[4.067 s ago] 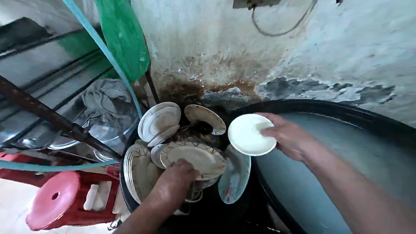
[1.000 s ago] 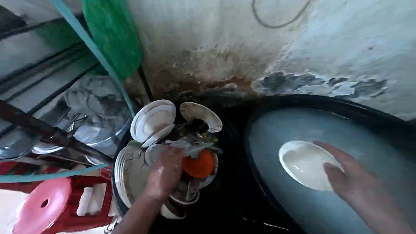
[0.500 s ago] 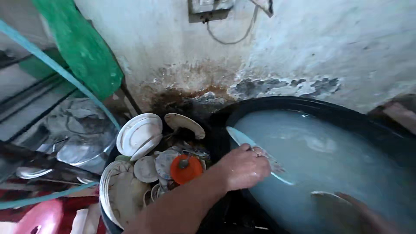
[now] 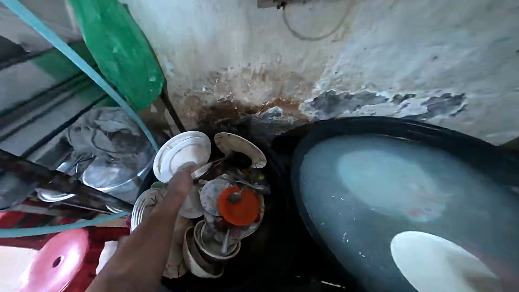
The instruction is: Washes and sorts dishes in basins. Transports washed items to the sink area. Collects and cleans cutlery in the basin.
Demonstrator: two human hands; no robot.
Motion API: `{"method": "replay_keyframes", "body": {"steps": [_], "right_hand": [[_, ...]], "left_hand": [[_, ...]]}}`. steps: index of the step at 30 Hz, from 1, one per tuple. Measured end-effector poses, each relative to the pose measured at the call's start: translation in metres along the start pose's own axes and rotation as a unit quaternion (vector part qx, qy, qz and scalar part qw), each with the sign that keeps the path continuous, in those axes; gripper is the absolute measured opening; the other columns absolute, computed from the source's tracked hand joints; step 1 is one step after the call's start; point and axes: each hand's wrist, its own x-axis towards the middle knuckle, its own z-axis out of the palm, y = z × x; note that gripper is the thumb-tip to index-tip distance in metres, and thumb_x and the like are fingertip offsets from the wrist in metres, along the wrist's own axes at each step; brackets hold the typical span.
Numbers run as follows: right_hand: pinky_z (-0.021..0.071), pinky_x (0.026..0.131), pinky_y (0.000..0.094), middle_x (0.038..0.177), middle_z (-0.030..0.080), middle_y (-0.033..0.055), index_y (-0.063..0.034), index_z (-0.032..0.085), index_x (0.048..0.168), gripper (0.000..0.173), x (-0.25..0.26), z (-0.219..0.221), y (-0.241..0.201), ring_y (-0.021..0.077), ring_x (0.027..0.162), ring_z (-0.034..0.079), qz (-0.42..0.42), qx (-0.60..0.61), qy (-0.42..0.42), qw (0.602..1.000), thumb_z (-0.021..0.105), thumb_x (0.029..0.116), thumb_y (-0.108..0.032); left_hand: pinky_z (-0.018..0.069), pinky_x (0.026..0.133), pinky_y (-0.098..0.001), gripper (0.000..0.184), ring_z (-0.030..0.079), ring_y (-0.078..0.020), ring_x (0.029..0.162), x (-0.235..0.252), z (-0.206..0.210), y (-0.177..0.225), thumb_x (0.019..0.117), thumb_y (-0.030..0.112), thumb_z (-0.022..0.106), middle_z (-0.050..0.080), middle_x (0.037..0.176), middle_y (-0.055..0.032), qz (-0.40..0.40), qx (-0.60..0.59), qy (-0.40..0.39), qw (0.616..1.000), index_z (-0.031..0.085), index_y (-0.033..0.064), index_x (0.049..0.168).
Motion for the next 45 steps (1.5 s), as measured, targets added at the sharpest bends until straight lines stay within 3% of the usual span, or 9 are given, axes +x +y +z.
{"method": "replay_keyframes", "body": {"steps": [3,10,14,17,21,27,31,41,45], "right_hand": [[0.0584,0.090,0.0299,0.116,0.065,-0.0047,-0.0052,0.043,0.142,0.057,0.005,0.014,-0.023,0.0039,0.102,0.067,-0.030,0.043,-0.020,0.998,0.050,0.0869,0.007],[0.0612,0.084,0.0371,0.125,0.063,0.0043,-0.0115,0.039,0.149,0.063,0.025,0.086,-0.094,0.0136,0.104,0.069,-0.027,0.043,-0.071,0.996,0.045,0.0900,0.008],[0.0634,0.074,0.0374,0.119,0.067,0.0076,-0.0136,0.043,0.147,0.063,0.041,0.140,-0.122,0.0184,0.096,0.072,-0.027,0.085,-0.088,0.992,0.050,0.0879,0.007],[0.0636,0.072,0.0393,0.119,0.068,0.0110,-0.0147,0.046,0.147,0.063,0.054,0.175,-0.138,0.0224,0.095,0.073,-0.017,0.101,-0.113,0.988,0.052,0.0867,0.005],[0.0639,0.071,0.0383,0.115,0.069,0.0114,-0.0144,0.046,0.146,0.060,0.057,0.211,-0.149,0.0222,0.093,0.073,-0.008,0.121,-0.130,0.984,0.050,0.0894,0.006],[0.0637,0.075,0.0374,0.115,0.071,0.0096,-0.0102,0.051,0.141,0.061,0.056,0.237,-0.138,0.0198,0.095,0.073,-0.028,0.135,-0.139,0.981,0.054,0.0818,0.004],[0.0638,0.076,0.0390,0.114,0.071,0.0119,-0.0088,0.053,0.140,0.060,0.053,0.239,-0.127,0.0220,0.095,0.073,-0.017,0.156,-0.123,0.980,0.056,0.0813,0.003],[0.0625,0.074,0.0395,0.117,0.068,0.0143,-0.0121,0.051,0.143,0.057,0.042,0.234,-0.132,0.0238,0.094,0.072,0.019,0.131,-0.090,0.987,0.048,0.0910,0.011],[0.0614,0.078,0.0404,0.122,0.065,0.0169,-0.0116,0.049,0.145,0.055,0.045,0.239,-0.134,0.0252,0.099,0.071,0.017,0.095,-0.091,0.991,0.049,0.0947,0.011]], "left_hand": [[0.0482,0.105,-0.0584,0.029,0.058,-0.0410,0.125,-0.014,-0.006,0.005,0.1016,0.014,0.059,0.061,0.134,-0.0223,0.051,-0.009,0.013,0.999,0.068,0.0012,0.127],[0.0405,0.110,-0.0636,0.040,0.046,-0.0465,0.137,-0.106,0.033,0.066,0.0970,-0.003,0.055,0.051,0.146,-0.0263,0.218,0.085,-0.109,0.966,0.058,-0.0033,0.137],[0.0367,0.114,-0.0614,0.042,0.042,-0.0421,0.142,-0.098,0.050,0.061,0.1074,0.030,0.050,0.051,0.149,-0.0213,0.276,0.019,-0.163,0.947,0.065,-0.0011,0.132],[0.0197,0.123,-0.0621,0.053,0.028,-0.0370,0.153,-0.064,0.003,0.042,0.1068,0.039,0.051,0.039,0.162,-0.0168,0.250,-0.038,-0.019,0.967,0.057,0.0028,0.144],[0.0257,0.119,-0.0653,0.057,0.029,-0.0452,0.151,0.005,-0.070,-0.007,0.1020,0.029,0.062,0.037,0.160,-0.0243,0.167,-0.036,0.201,0.965,0.048,0.0040,0.151],[0.0465,0.104,-0.0641,0.053,0.051,-0.0449,0.135,0.052,-0.078,-0.039,0.0982,0.027,0.068,0.037,0.161,-0.0187,0.110,-0.007,0.116,0.987,0.054,0.0212,0.149],[0.0474,0.102,-0.0648,0.048,0.056,-0.0483,0.126,0.056,-0.073,-0.045,0.1010,0.033,0.064,0.048,0.147,-0.0295,0.043,-0.013,0.092,0.995,0.060,0.0107,0.143],[0.0534,0.095,-0.0578,0.031,0.063,-0.0406,0.116,-0.025,-0.105,-0.018,0.1019,0.026,0.063,0.060,0.131,-0.0228,0.156,0.037,0.170,0.972,0.072,0.0057,0.124],[0.0502,0.096,-0.0620,0.035,0.061,-0.0412,0.116,-0.063,-0.113,-0.007,0.0998,0.028,0.067,0.058,0.133,-0.0237,0.085,-0.094,0.083,0.988,0.069,0.0044,0.126]]}}
